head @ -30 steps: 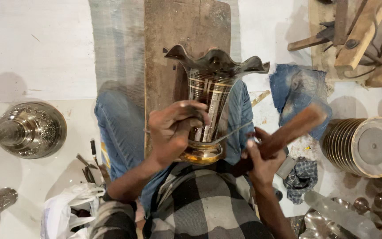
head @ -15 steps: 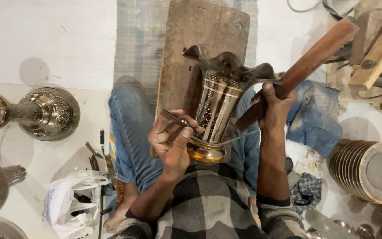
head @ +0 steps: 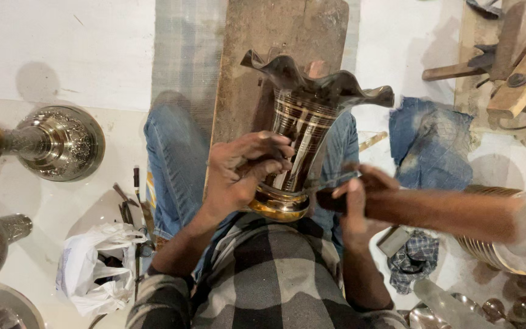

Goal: The person sits on the floor and repeatedly hammers a small metal chisel against a decorative metal vase to create or refine a pattern. The person holds the vase with one hand and strikes the chisel with a wooden mallet using the other hand.

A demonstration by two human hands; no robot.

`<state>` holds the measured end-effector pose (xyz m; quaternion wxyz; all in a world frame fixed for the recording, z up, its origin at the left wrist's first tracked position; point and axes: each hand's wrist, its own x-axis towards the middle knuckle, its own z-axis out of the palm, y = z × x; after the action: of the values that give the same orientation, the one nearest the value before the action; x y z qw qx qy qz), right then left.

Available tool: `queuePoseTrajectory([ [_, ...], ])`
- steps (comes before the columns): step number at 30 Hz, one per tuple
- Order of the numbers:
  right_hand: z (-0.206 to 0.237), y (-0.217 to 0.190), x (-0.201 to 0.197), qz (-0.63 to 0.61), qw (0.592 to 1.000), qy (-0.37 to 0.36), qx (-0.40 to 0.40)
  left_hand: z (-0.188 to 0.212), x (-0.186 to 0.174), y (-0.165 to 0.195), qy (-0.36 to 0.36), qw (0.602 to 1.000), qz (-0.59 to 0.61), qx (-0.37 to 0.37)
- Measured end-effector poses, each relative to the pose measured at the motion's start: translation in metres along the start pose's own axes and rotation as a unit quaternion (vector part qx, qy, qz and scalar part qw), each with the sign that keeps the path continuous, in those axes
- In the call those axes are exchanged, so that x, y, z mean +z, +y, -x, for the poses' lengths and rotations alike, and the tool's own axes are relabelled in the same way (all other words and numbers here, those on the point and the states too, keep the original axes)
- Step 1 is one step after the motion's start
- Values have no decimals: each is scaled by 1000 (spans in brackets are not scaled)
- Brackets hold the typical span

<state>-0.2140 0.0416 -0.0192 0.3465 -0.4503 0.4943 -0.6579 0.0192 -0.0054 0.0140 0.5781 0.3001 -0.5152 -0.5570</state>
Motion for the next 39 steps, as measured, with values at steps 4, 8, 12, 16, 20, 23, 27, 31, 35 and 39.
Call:
queuePoseTrajectory([
  [4, 56, 43, -12, 116, 987, -93, -57, -29, -2, 2, -138, 970, -184, 73],
  [8, 67, 49, -35, 138, 986, -45, 78, -45, -1, 10, -257, 930, -255, 61],
  [12, 56, 21, -57, 249, 961, -113, -48, -59, 2, 14, -347, 865, -361, 34],
  [16, 60, -6, -62, 282, 954, -93, 51, -77, 1, 8, -427, 843, -310, 100],
  [20, 67, -23, -65, 330, 940, -82, 20, -87, 3, 6, -491, 794, -345, 97],
  [23, 76, -36, -68, 355, 934, -43, 24, -93, 6, 8, -508, 795, -310, 119],
  [27, 91, -48, -69, 284, 955, 1, 88, -97, 9, 11, -538, 776, -314, 99],
  [31, 83, -41, -74, 361, 930, -37, -56, -101, 10, 7, -550, 763, -319, 115],
  [35, 57, -36, -78, 434, 871, -100, -206, -96, 4, 2, -517, 795, -287, 137],
  [39, 39, -51, -64, 378, 908, -96, -156, -85, 0, 1, -471, 801, -356, 99],
])
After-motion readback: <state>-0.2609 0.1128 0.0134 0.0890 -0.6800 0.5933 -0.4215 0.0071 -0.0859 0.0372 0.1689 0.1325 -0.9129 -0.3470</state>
